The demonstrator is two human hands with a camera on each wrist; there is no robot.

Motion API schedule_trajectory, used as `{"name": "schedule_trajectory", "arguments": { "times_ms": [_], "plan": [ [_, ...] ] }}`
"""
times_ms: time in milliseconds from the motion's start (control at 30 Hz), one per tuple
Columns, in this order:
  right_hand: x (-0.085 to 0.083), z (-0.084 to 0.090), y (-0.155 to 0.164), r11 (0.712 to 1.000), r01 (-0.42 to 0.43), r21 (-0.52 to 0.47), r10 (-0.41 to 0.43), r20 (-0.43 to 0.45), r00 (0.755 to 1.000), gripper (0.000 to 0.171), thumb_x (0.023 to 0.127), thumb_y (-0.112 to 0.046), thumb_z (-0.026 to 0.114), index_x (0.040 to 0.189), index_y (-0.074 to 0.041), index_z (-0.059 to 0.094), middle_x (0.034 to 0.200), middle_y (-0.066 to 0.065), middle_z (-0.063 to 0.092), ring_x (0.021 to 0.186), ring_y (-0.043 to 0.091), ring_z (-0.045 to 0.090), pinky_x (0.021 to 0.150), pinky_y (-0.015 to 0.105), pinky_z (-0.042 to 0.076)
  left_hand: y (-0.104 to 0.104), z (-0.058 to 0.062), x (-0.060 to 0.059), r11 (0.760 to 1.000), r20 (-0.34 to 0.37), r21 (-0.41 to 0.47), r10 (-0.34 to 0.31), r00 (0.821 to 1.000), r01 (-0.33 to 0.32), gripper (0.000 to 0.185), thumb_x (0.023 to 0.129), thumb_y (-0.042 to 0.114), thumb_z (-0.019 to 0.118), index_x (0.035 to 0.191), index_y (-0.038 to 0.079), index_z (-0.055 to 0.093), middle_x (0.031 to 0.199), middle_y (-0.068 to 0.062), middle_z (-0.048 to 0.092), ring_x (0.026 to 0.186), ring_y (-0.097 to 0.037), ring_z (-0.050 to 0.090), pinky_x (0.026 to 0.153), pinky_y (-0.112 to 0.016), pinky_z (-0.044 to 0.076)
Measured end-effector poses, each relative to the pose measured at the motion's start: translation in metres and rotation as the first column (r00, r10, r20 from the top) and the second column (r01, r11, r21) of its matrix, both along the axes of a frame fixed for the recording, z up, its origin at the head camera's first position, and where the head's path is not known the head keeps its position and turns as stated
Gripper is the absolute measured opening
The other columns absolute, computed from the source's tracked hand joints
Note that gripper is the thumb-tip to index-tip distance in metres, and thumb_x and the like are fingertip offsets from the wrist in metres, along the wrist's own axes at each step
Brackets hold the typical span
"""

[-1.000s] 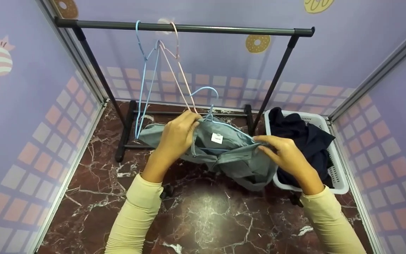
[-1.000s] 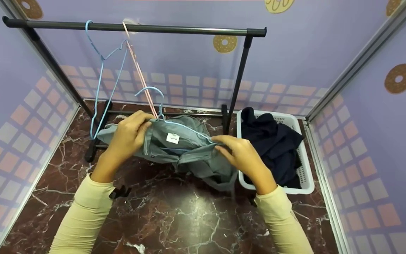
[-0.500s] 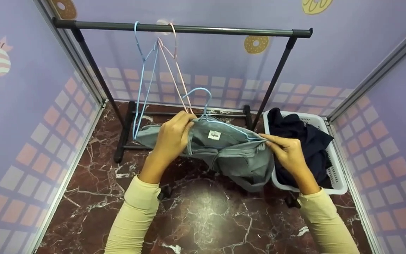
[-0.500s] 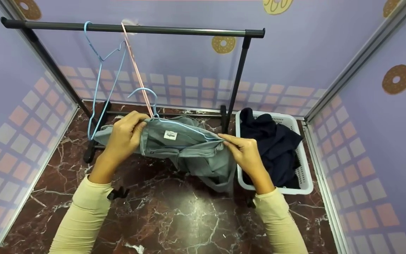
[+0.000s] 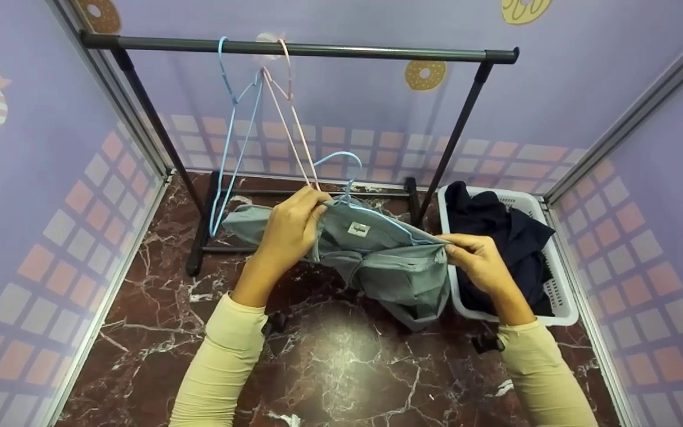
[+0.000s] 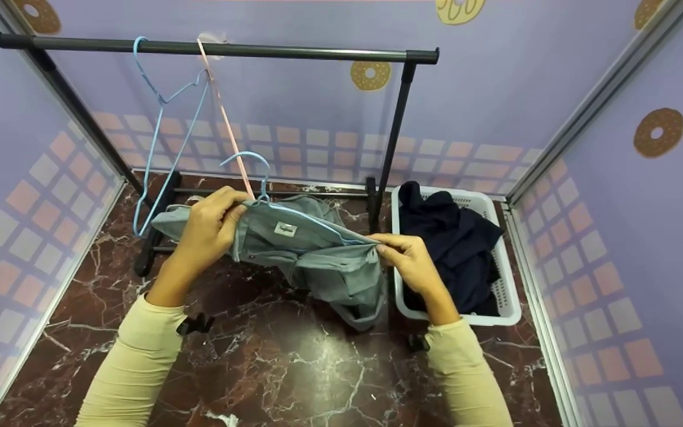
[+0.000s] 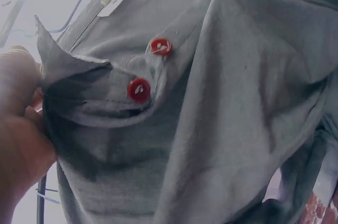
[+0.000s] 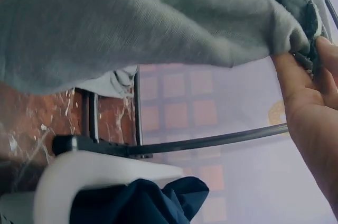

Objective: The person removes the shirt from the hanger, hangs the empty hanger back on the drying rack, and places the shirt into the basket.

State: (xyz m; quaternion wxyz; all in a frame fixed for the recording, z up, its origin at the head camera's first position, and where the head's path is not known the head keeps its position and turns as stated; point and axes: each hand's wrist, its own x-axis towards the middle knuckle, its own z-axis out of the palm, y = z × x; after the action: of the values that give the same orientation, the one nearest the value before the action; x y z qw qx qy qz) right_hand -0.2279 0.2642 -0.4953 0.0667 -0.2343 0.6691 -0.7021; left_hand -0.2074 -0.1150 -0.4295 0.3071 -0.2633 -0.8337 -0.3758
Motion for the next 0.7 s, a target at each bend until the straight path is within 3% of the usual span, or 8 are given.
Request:
{"name": "schedule_trajectory", "arguments": {
  "times_ms": [133, 233, 433, 600, 633, 700],
  "plan": [
    [0.0032, 0.0014, -0.0011, 0.998, 0.051, -0.037, -0.049, 0.041, 0.998, 0.024, 0.1, 0.01, 0.055, 0.118, 0.013, 0.07, 0.106, 0.003, 0.079, 0.09, 0.012, 0.076, 0.073, 0.025, 0.064, -0.0018, -0.0006, -0.0013, 0.999, 0.044, -0.031, -0.018, 0.999, 0.019, 0.016, 0.104, 0.009, 0.059, 0.11, 0.001, 0.071, 0.095, -0.011, 0.068, 0.079, -0.023, 0.064, 0.076, -0.037, 0.059],
    [0.0033, 0.0054, -0.0008, 0.989, 0.07, -0.133, -0.065, 0.041, 0.997, 0.028, 0.099, 0.015, 0.051, 0.114, 0.008, 0.074, 0.103, 0.005, 0.078, 0.086, 0.011, 0.075, 0.071, 0.023, 0.063, -0.0036, -0.0026, -0.0024, 0.998, 0.07, -0.047, -0.04, 0.997, 0.043, 0.02, 0.104, 0.01, 0.059, 0.115, -0.001, 0.071, 0.099, -0.012, 0.07, 0.087, -0.025, 0.067, 0.083, -0.037, 0.06],
    [0.0021, 0.0084, -0.0022, 0.933, -0.051, -0.355, 0.076, 0.056, 0.996, 0.039, 0.1, 0.02, 0.04, 0.111, 0.004, 0.074, 0.1, 0.01, 0.076, 0.085, 0.013, 0.072, 0.073, 0.022, 0.062, -0.0056, -0.0053, -0.0034, 0.998, 0.085, -0.017, -0.063, 0.994, 0.065, 0.022, 0.104, 0.007, 0.058, 0.117, -0.005, 0.071, 0.095, -0.014, 0.069, 0.084, -0.026, 0.066, 0.082, -0.035, 0.06],
    [0.0023, 0.0035, -0.0032, 0.891, -0.097, -0.444, 0.142, 0.071, 0.987, 0.041, 0.101, 0.019, 0.037, 0.111, 0.004, 0.074, 0.098, 0.011, 0.076, 0.078, 0.012, 0.07, 0.067, 0.02, 0.058, -0.0042, -0.0011, -0.0008, 0.998, 0.087, -0.042, -0.04, 0.995, 0.044, 0.02, 0.104, 0.008, 0.057, 0.114, -0.003, 0.071, 0.094, -0.013, 0.069, 0.086, -0.027, 0.066, 0.085, -0.04, 0.06],
    [0.0019, 0.0027, -0.0036, 0.899, -0.084, -0.429, 0.124, 0.065, 0.99, 0.04, 0.101, 0.019, 0.039, 0.111, 0.003, 0.074, 0.096, 0.01, 0.076, 0.077, 0.011, 0.068, 0.065, 0.019, 0.057, -0.0037, -0.0002, -0.0001, 0.998, 0.081, -0.046, -0.031, 0.996, 0.035, 0.018, 0.104, 0.009, 0.058, 0.112, -0.001, 0.07, 0.093, -0.012, 0.069, 0.085, -0.026, 0.066, 0.083, -0.04, 0.059],
    [0.0007, 0.0025, -0.0056, 0.945, -0.035, -0.327, 0.041, 0.011, 0.999, 0.031, 0.1, 0.016, 0.044, 0.11, 0.008, 0.073, 0.095, 0.007, 0.076, 0.077, 0.009, 0.067, 0.065, 0.018, 0.056, -0.0033, 0.0007, 0.0009, 0.999, 0.072, -0.045, -0.011, 0.997, 0.015, 0.015, 0.104, 0.009, 0.058, 0.108, 0.001, 0.07, 0.091, -0.011, 0.068, 0.082, -0.026, 0.064, 0.078, -0.041, 0.058]
  ]
}}
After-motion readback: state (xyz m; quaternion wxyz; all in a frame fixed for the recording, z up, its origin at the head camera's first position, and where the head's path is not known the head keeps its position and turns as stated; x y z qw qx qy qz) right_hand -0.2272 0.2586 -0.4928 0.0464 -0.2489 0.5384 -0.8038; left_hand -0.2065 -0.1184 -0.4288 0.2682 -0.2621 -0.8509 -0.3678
